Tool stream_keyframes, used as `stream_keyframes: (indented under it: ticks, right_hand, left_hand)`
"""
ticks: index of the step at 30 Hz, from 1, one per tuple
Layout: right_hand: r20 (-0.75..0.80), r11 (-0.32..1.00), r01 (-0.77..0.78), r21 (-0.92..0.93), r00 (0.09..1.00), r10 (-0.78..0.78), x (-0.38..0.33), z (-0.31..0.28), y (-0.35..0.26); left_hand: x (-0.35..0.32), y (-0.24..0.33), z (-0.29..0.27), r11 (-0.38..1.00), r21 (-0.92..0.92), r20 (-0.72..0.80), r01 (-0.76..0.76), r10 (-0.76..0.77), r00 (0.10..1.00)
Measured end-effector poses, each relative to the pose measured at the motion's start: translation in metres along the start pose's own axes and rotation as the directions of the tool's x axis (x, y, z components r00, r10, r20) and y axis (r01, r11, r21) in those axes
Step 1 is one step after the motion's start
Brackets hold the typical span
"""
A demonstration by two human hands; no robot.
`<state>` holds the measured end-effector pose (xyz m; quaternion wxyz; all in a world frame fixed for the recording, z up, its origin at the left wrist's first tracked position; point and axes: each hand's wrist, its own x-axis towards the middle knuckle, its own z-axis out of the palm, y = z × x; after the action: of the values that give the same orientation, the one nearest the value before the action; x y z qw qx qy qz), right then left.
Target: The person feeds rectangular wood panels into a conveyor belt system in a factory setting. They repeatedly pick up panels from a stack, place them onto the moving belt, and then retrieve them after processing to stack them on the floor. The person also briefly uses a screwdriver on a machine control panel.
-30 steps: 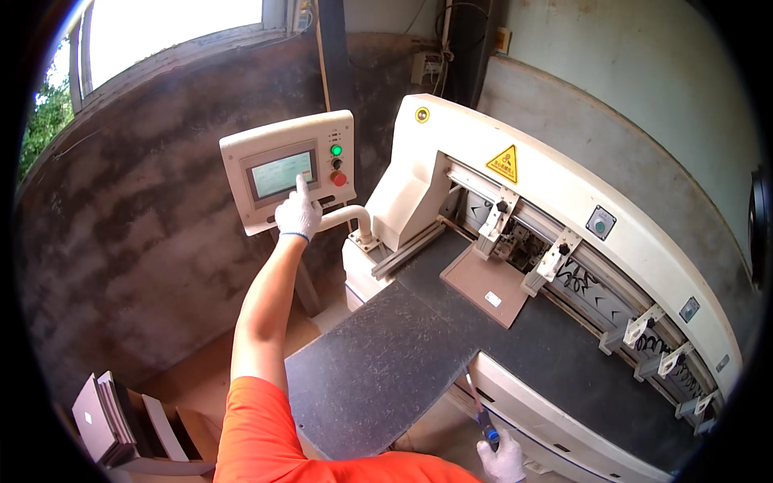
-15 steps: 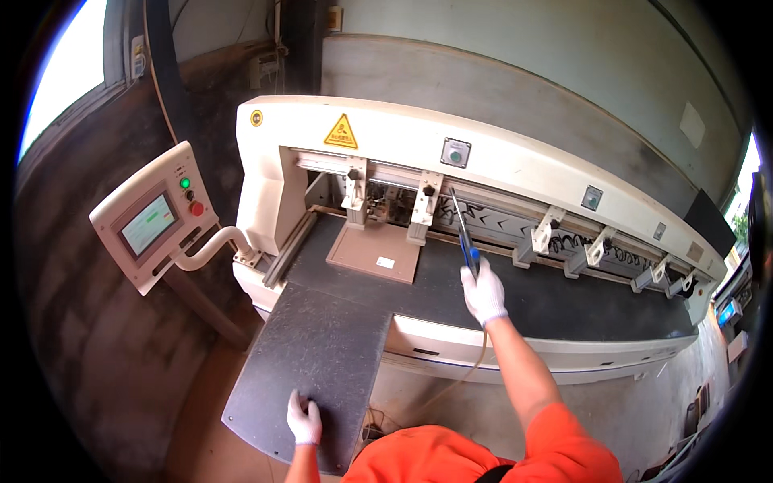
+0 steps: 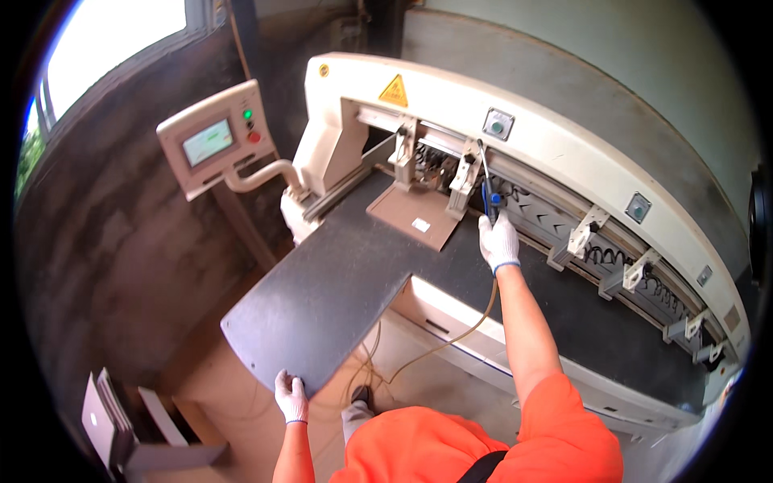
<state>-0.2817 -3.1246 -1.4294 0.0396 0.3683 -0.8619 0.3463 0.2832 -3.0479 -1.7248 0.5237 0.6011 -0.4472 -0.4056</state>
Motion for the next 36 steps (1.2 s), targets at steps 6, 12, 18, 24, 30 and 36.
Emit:
stream_keyframes:
  ticks: [6,12,18,24,30,36]
  right_hand:
    - [0.511,0.949,-0.127,0.287,0.859,-0.039,-0.124,0.110,0.213]
    - [0.788,0.783,-0.523,0.337,0.612,0.070,-0.250,0.086,0.184]
    - [0.896,0.822,0.356,0.444,-0.184,-0.405,-0.377,0.043,0.153]
    - [0.636,0.469,0.484,0.739,-0.729,-0.251,-0.552,0.008,-0.058]
    - [0.464,0.092,0.462,0.882,-0.886,0.001,-0.679,-0.026,-0.196]
    - [0.586,0.175,0.643,0.745,-0.757,0.289,-0.744,0.003,-0.246]
  left_hand:
    - [-0.149,-0.024,-0.014,0.982,-0.052,-0.074,0.180,-0.184,0.980]
    - [-0.284,-0.017,-0.097,0.867,-0.315,-0.404,0.387,-0.491,0.772]
    - [-0.329,-0.027,-0.193,0.466,-0.871,-0.255,0.157,-0.701,0.666]
    - [-0.473,-0.095,-0.367,0.478,-0.876,-0.440,-0.058,-0.745,0.502]
    - [-0.622,-0.092,-0.459,0.678,-0.733,-0.674,-0.054,-0.714,0.188]
    - [-0.695,-0.118,-0.413,0.669,-0.738,-0.673,-0.090,-0.717,0.182]
